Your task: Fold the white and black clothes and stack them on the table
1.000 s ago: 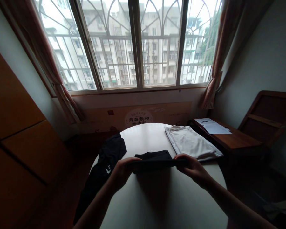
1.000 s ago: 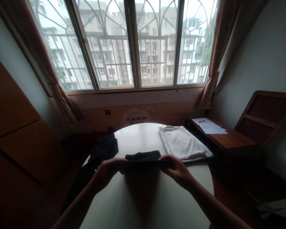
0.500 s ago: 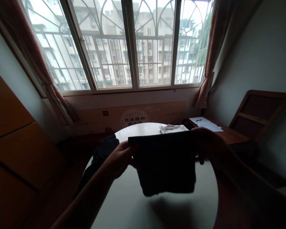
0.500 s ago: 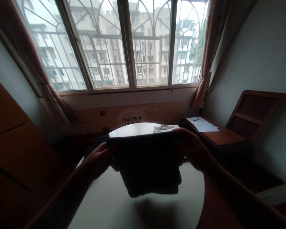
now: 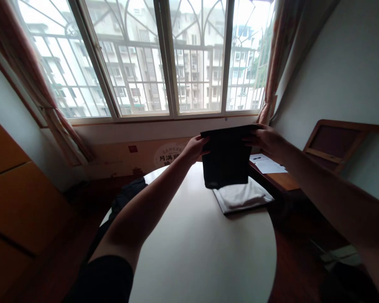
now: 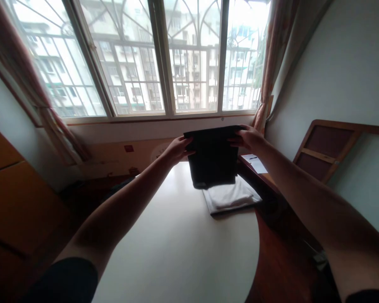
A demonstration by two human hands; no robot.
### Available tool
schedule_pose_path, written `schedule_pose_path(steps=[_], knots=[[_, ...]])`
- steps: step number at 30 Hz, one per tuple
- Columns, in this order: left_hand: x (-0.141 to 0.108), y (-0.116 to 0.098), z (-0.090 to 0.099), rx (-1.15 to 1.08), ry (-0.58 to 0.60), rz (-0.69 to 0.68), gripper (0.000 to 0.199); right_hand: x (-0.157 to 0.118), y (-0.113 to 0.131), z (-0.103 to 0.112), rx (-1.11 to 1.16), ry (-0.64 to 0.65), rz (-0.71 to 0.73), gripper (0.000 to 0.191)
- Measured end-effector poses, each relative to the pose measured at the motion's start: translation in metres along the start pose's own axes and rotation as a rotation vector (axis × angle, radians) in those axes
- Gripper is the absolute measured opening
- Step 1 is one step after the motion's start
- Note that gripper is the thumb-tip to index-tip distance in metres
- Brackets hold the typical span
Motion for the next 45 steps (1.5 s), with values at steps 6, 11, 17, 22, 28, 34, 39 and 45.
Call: schedule_pose_path(steps=[6,11,17,22,28,34,39,45], knots=[[0.044,0.044,-0.027,0.488,0.023,-0.366,0.024,0.043,-0.051,0.05,0.082,-0.058,0.07,0.021],[-0.008,0.147,-0.047,0.75,0.223,-0.325,0.027,0.007,-0.157,0.095,-0.35,-0.042,-0.068,0.017],[-0.086,0.247,-0.058,0.888,0.312,-0.243,0.028,-0.063,-0.236,0.126,-0.684,0.056,-0.096,0.025],[-0.086,0.243,-0.06,0.976,0.261,-0.355,0.034,-0.07,-0.241,0.134,-0.87,0.089,-0.026,0.034],[-0.081,0.214,-0.066,0.953,0.267,-0.422,0.031,-0.067,-0.231,0.126,-1.074,0.157,0.047,0.034],[-0.119,0.233,-0.066,1.206,0.65,-0.166,0.052,-0.085,-0.227,0.115,-1.342,0.292,-0.061,0.039],[-0.152,0.207,-0.026,1.193,0.617,0.012,0.069,-0.092,-0.215,0.095,-1.527,0.301,-0.116,0.049],[-0.189,0.149,0.091,1.305,0.324,0.223,0.06,-0.114,-0.192,0.014,-1.481,0.258,0.236,0.05]])
Point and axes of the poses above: each hand's wrist, its own x-axis towards the middle knuckle, its own z-axis out of the back of the hand, y = z × x, the point moved 6 cm from there along x, towards the middle knuckle, and after that the axes turned 5 degrees about y, right-handed, at the moved point
